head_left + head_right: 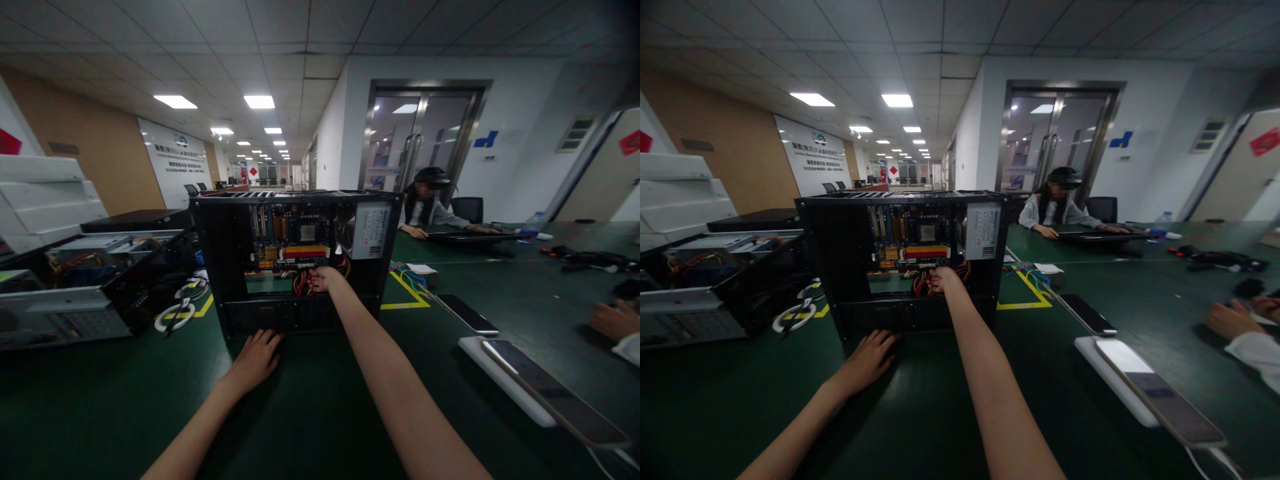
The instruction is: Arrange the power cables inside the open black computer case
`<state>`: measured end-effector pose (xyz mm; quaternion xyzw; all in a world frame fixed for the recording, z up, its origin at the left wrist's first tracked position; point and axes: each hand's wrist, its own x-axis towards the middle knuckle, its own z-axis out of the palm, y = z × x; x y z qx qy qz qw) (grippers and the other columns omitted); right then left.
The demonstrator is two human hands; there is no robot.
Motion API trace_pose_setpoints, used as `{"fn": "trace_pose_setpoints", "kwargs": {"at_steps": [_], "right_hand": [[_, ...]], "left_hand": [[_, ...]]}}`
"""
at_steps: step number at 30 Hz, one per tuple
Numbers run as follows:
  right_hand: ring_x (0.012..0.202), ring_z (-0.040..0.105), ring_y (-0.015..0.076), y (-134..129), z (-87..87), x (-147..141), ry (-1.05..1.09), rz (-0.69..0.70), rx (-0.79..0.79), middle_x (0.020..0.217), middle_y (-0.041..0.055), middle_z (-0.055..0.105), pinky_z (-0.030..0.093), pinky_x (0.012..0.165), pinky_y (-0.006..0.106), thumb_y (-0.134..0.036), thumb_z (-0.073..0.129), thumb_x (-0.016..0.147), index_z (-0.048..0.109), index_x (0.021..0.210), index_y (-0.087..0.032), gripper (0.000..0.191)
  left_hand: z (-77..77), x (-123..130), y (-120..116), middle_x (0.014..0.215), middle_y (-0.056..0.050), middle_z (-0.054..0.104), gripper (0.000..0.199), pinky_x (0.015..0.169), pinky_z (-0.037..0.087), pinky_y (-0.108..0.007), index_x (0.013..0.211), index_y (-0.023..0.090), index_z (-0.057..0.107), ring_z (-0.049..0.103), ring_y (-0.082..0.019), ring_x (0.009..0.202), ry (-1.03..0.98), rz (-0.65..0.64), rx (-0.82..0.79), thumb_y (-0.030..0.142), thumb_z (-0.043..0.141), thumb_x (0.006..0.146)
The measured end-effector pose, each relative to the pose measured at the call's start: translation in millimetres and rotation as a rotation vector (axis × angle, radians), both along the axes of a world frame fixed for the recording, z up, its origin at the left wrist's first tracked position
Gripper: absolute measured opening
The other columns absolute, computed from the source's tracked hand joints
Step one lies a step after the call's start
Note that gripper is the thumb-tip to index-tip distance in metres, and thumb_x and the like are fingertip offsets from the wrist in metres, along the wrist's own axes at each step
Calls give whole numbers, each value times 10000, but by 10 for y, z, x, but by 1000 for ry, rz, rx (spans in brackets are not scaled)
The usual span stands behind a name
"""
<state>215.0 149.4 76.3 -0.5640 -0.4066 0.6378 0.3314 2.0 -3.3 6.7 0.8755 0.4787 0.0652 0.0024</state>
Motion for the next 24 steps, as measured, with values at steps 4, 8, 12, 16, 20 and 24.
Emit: {"fn": "trace_pose_setpoints", "kwargs": {"at_steps": [4, 8, 12, 16, 20, 24], "right_hand": [[574, 537, 98, -32, 33, -7, -17, -2, 17, 632, 7, 497, 410, 535, 226, -173, 278, 843, 351, 711, -174, 151], [575, 539, 102, -39, 45, -14, -16, -10, 16, 669, 22, 513, 418, 534, 234, -182, 292, 840, 365, 743, -176, 122], [567, 535, 107, -6, 28, -13, 68, -65, -13, 665, 19, 510, 425, 549, 255, -184, 306, 832, 394, 773, -175, 107], [554, 520, 94, 46, 0, -9, 183, -163, -61, 644, 8, 495, 422, 552, 243, -159, 344, 816, 404, 737, -165, 100], [572, 517, 94, 74, -14, -6, 248, -216, -102, 628, 5, 487, 409, 542, 226, -142, 368, 804, 411, 703, -157, 110], [593, 516, 97, 65, -5, -5, 265, -227, -119, 649, 7, 490, 402, 541, 226, -154, 384, 801, 417, 695, -156, 112]], "left_hand": [[27, 9, -17, 1149, -51, 415, 401, 862, 312, -370, 1174, 257, 343, 370, -215, 1055, 4, 11, -8, 236, 384, 776], [43, 14, -24, 1146, -52, 418, 394, 866, 312, -367, 1170, 253, 350, 371, -213, 1055, 10, 11, -11, 239, 388, 777], [44, 18, -23, 1154, -50, 411, 402, 865, 313, -373, 1176, 254, 344, 365, -216, 1062, 13, 18, -18, 241, 386, 776], [26, 21, -10, 1153, -51, 412, 406, 867, 308, -376, 1177, 251, 345, 361, -217, 1060, 25, 23, -18, 242, 385, 773], [5, 14, 0, 1144, -54, 418, 424, 864, 308, -370, 1188, 248, 333, 364, -216, 1054, 27, 14, -15, 236, 391, 768], [14, 13, -9, 1148, -55, 413, 419, 858, 312, -370, 1186, 249, 334, 363, -219, 1055, 15, 2, -3, 238, 389, 771]]}}
